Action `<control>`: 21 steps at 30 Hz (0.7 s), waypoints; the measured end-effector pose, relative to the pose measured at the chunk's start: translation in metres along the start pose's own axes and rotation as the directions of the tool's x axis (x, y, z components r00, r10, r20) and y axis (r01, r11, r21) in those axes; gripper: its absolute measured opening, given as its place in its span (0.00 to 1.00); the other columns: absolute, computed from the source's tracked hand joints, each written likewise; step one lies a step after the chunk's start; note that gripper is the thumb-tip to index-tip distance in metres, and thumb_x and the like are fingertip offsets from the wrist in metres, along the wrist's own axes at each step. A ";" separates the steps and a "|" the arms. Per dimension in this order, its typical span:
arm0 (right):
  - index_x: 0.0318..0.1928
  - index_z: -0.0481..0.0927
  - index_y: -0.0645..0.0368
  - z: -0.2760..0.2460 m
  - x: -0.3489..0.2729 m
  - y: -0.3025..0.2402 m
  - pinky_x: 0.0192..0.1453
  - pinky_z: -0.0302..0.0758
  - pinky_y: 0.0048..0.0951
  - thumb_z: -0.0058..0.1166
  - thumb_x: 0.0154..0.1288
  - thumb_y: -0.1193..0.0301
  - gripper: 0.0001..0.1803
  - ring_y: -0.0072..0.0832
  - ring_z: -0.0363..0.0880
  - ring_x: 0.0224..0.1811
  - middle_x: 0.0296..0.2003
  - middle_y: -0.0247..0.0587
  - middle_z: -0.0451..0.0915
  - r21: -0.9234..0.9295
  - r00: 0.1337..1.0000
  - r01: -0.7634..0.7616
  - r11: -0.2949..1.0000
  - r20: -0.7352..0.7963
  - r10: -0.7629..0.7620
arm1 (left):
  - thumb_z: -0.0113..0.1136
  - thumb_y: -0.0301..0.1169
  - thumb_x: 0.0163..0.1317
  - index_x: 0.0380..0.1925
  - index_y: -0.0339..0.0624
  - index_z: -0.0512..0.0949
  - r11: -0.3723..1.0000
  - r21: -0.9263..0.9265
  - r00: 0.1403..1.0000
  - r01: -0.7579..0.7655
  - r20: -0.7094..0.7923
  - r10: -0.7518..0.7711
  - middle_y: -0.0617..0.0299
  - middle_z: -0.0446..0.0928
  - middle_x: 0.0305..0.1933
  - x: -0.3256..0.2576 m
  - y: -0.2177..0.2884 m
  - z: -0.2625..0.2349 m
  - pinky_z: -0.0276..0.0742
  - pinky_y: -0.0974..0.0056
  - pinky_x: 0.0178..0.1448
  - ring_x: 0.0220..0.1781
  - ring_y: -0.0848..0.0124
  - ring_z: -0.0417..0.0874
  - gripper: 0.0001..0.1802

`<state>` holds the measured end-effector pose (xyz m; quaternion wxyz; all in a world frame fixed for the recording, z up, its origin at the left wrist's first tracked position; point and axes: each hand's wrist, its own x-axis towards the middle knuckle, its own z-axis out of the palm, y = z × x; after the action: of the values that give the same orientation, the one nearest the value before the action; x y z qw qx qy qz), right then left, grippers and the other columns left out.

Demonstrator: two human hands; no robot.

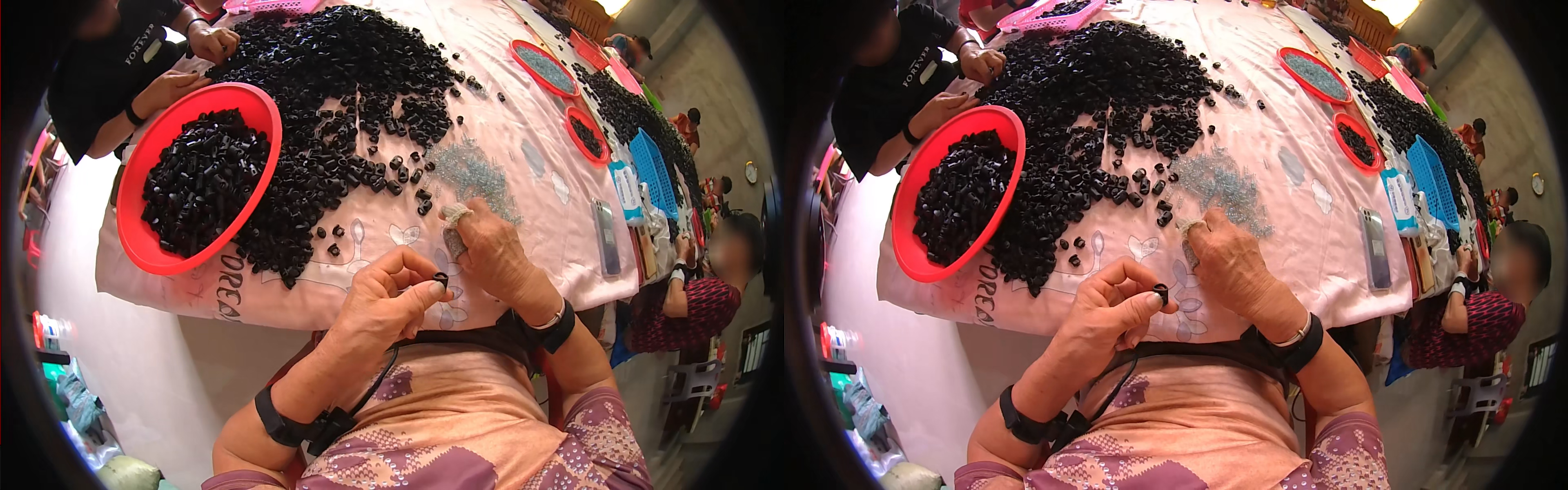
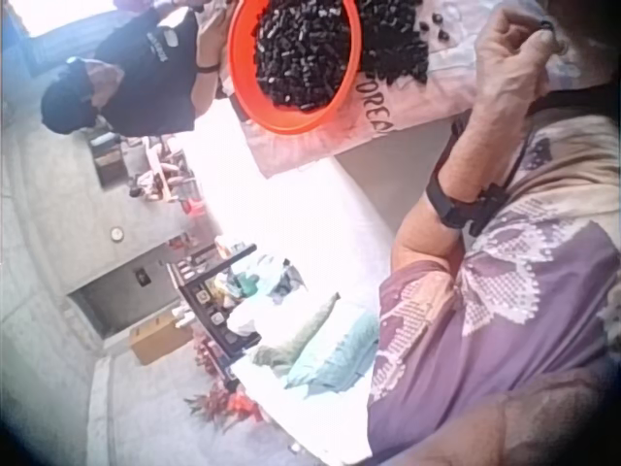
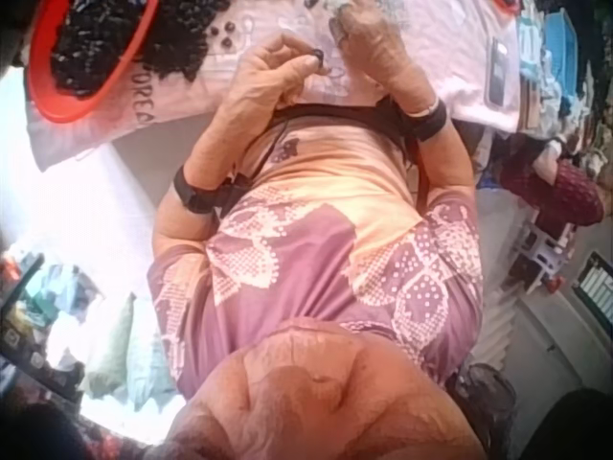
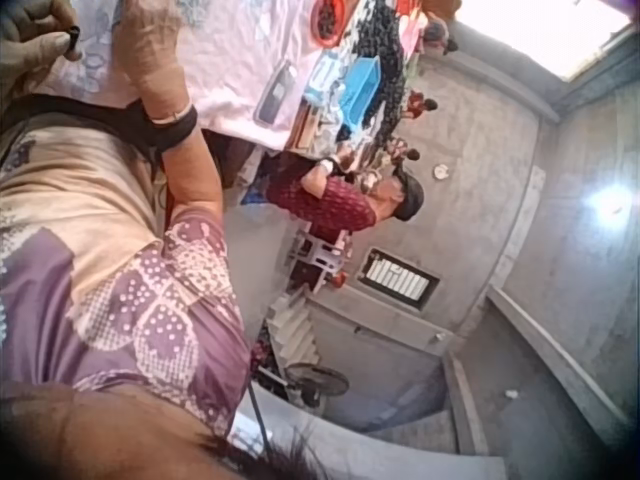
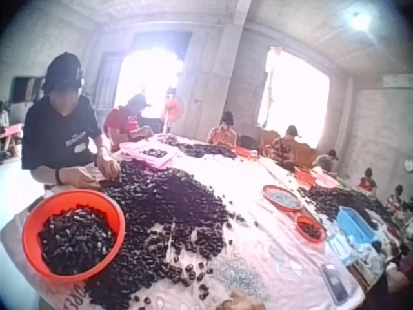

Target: Assembling small plastic parts by inserting decorative stones into black housings.

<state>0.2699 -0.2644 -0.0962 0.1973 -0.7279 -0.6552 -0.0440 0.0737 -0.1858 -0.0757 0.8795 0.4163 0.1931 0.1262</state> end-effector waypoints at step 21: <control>0.43 0.77 0.64 -0.021 -0.020 -0.025 0.40 0.77 0.21 0.58 0.63 0.80 0.08 0.17 0.80 0.37 0.34 0.32 0.80 0.926 0.980 -0.178 0.332 0.135 0.146 | 0.60 0.28 0.64 0.41 0.38 0.77 0.975 0.220 0.991 -0.034 -0.116 0.061 0.64 0.80 0.34 0.007 -0.010 -0.006 0.62 0.80 0.22 0.21 0.86 0.67 0.08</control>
<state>0.2472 -0.2884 -0.0772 0.5708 -0.5473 -0.4901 0.3667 0.0780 -0.1853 -0.0884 0.8119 0.5059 0.2492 0.1509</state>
